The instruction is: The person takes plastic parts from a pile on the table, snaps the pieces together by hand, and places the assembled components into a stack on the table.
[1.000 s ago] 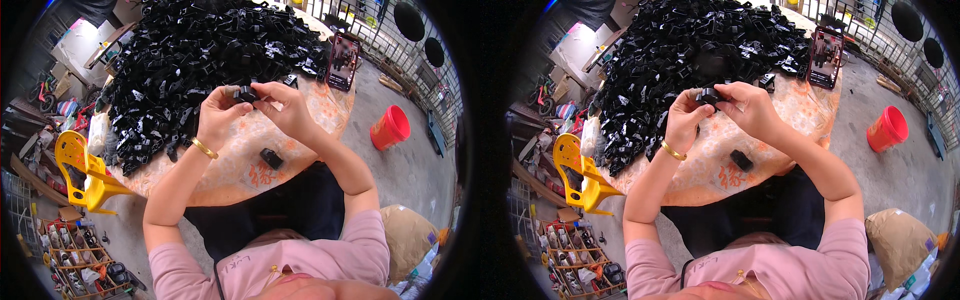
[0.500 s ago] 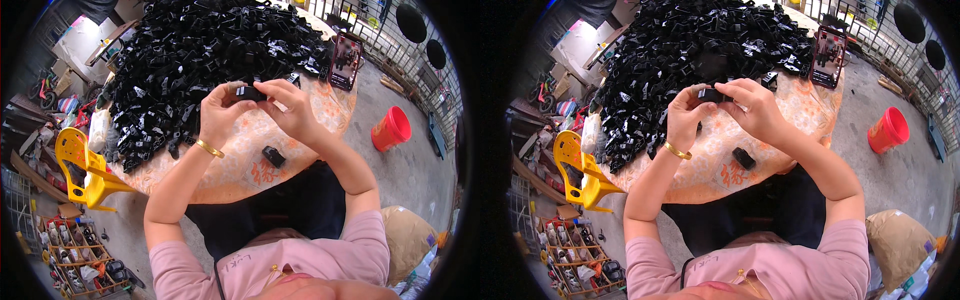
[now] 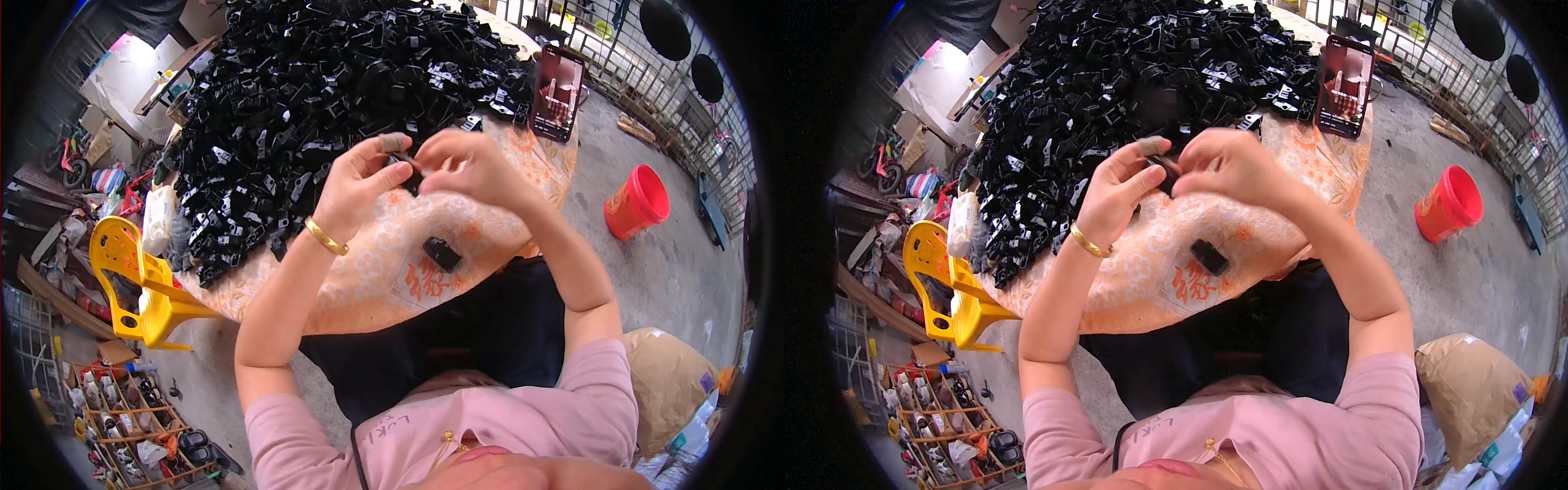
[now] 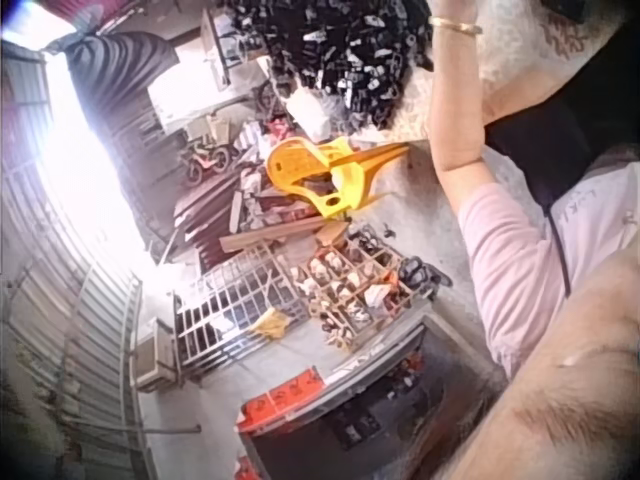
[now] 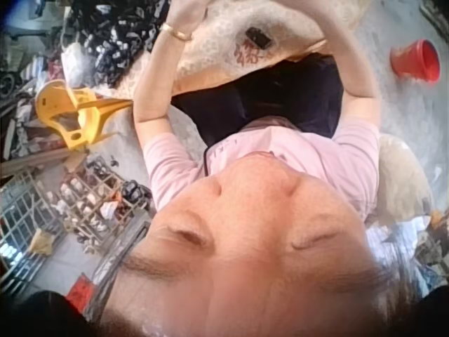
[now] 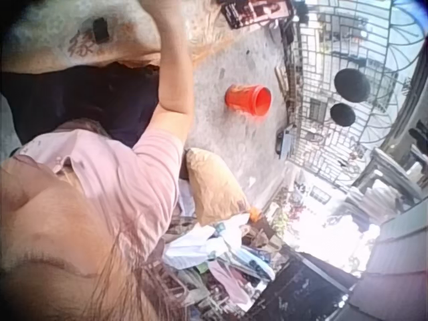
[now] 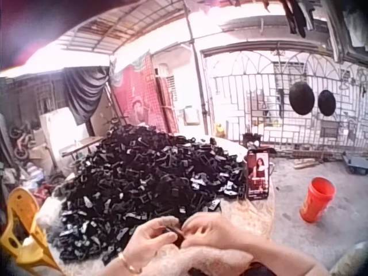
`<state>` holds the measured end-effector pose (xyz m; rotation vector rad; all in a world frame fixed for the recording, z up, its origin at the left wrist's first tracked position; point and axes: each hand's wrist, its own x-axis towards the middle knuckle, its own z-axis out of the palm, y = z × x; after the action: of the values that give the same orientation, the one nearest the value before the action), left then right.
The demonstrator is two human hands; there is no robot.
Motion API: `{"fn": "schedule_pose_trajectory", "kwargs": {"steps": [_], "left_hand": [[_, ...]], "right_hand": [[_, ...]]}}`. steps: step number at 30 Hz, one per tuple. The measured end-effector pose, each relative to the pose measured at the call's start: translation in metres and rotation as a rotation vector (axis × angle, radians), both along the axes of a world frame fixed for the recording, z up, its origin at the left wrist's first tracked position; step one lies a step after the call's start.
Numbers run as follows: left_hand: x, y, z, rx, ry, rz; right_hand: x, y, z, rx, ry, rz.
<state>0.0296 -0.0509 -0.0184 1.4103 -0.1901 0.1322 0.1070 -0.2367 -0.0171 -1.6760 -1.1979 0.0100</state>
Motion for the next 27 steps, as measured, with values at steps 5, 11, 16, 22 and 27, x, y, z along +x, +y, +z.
{"fn": "schedule_pose_trajectory", "kwargs": {"steps": [5, 11, 16, 22, 27], "left_hand": [[-0.001, -0.008, 0.003, 0.877, 0.183, -0.269], [0.013, -0.025, -0.021, 1.146, -0.486, 0.306], [0.025, -0.02, -0.027, 1.293, -0.403, 0.3], [0.022, -0.018, -0.02, 0.482, -0.194, 0.313], [0.017, -0.027, -0.022, 0.26, -0.213, 0.21]], "right_hand": [[0.032, -0.032, -0.004, -0.297, -0.392, -0.716], [0.045, -0.028, -0.028, -0.511, -0.32, -0.725], [0.019, -0.015, -0.018, -0.345, -0.534, -0.624], [0.003, -0.007, -0.009, -0.16, -0.426, -0.4], [-0.003, 0.014, -0.023, 0.129, -0.192, -0.349]]}}
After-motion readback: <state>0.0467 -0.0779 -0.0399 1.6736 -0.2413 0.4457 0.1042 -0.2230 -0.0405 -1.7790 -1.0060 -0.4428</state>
